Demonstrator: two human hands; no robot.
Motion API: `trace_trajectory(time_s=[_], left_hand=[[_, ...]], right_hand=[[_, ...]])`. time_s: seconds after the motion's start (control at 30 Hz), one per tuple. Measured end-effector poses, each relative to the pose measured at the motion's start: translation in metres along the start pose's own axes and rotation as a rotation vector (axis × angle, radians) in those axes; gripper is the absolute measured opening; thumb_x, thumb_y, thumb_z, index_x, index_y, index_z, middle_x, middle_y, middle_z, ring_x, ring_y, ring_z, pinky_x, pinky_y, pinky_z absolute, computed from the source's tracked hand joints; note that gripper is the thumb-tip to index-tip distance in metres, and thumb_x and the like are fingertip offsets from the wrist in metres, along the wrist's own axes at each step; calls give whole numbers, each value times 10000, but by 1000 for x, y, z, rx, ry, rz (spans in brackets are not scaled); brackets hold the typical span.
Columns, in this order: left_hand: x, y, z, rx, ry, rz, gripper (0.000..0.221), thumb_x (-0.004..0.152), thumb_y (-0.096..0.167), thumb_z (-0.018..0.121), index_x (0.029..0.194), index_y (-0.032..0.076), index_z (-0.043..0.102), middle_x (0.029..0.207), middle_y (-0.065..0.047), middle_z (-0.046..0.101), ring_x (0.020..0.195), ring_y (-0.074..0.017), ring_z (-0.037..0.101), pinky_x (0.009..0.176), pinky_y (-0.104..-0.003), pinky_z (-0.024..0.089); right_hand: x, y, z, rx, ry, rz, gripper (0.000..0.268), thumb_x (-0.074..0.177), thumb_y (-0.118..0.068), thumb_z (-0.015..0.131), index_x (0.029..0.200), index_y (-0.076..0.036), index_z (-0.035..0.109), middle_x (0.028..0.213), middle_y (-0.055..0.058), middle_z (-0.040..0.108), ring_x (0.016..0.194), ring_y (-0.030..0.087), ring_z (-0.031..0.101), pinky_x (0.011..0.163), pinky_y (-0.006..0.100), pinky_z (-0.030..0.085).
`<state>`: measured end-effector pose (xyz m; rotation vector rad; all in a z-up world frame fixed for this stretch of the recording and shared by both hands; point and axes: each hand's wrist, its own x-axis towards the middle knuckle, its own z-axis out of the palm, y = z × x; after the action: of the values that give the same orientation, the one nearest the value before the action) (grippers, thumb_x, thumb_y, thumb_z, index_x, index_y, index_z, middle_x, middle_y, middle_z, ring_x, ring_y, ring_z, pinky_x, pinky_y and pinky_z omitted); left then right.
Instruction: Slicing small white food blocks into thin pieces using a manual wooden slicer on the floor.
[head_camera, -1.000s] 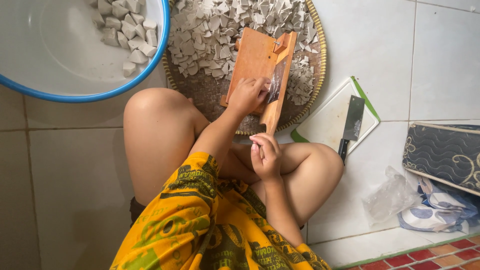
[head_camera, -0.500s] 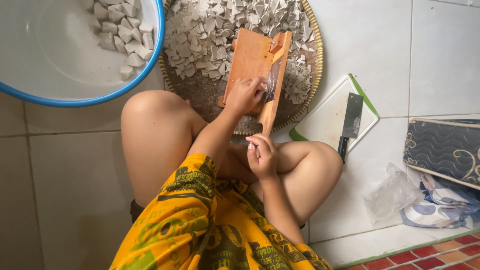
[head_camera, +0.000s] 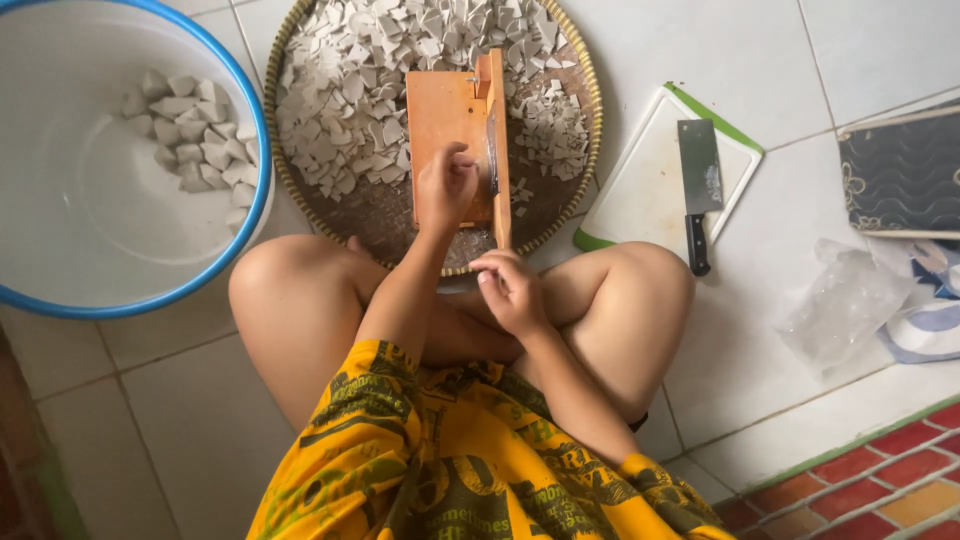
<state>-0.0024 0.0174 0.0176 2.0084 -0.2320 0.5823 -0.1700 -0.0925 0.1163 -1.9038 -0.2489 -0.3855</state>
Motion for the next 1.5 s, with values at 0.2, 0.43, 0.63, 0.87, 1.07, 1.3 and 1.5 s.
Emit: trace_trajectory(time_s=[0.2, 0.43, 0.63, 0.87, 1.07, 1.3, 1.5], left_hand=[[12, 19, -26, -89, 24, -250, 381, 893, 99, 708, 1245, 196, 600, 975, 19, 770, 894, -163, 692, 824, -299, 522], [30, 51, -43, -23, 27, 6, 354, 935, -52, 655, 1227, 144, 702, 952, -47, 688, 864, -216, 680, 798, -338, 532], [43, 83, -41, 73, -188, 296, 377, 860, -61, 742, 1141, 188, 782, 975, 9, 683, 867, -207, 660, 832, -346, 532], [54, 103, -12, 81, -344, 452, 269, 855, 29, 711, 1083, 152, 782, 945, -44, 657, 865, -263, 658, 799, -392, 547], [62, 88, 36, 229, -369, 519, 263, 834, 97, 723, 1075, 189, 774, 971, -6, 664, 895, -227, 666, 783, -370, 533], [93, 118, 19, 293, -553, 514, 347, 928, -35, 602, 1246, 59, 705, 1224, -106, 722, 1044, -302, 697, 846, -449, 589], [60, 129, -118, 403, -391, 528, 296, 925, 72, 713, 1193, 170, 793, 1156, -45, 727, 1053, -282, 680, 918, -408, 509]], right_hand=[[73, 49, -41, 327, 193, 650, 252, 988, -90, 504, 1173, -75, 675, 1077, 143, 730, 964, 189, 675, 824, 310, 609], [109, 110, -44, 342, 201, 836, 401, 979, -82, 443, 1279, -115, 707, 1258, 194, 698, 1175, 302, 667, 979, 432, 579], [109, 109, -14, 109, -52, 796, 448, 985, -251, 600, 1433, -224, 601, 1392, 148, 640, 1326, 360, 574, 1119, 509, 465], [99, 170, 22, 91, -41, 720, 402, 869, -385, 649, 1162, -123, 730, 1142, 149, 737, 1155, 379, 664, 1015, 516, 516], [122, 154, -15, 62, 207, 729, 299, 936, -295, 620, 1169, -119, 684, 1132, 142, 715, 1134, 369, 667, 1001, 508, 532], [127, 123, -46, 173, 510, 932, 361, 929, -104, 494, 1245, -97, 669, 1244, 72, 729, 1159, 219, 677, 997, 345, 544], [108, 178, 7, -169, -51, 579, 389, 1050, -266, 489, 1371, -84, 613, 1359, 199, 593, 1322, 395, 532, 1116, 482, 462]])
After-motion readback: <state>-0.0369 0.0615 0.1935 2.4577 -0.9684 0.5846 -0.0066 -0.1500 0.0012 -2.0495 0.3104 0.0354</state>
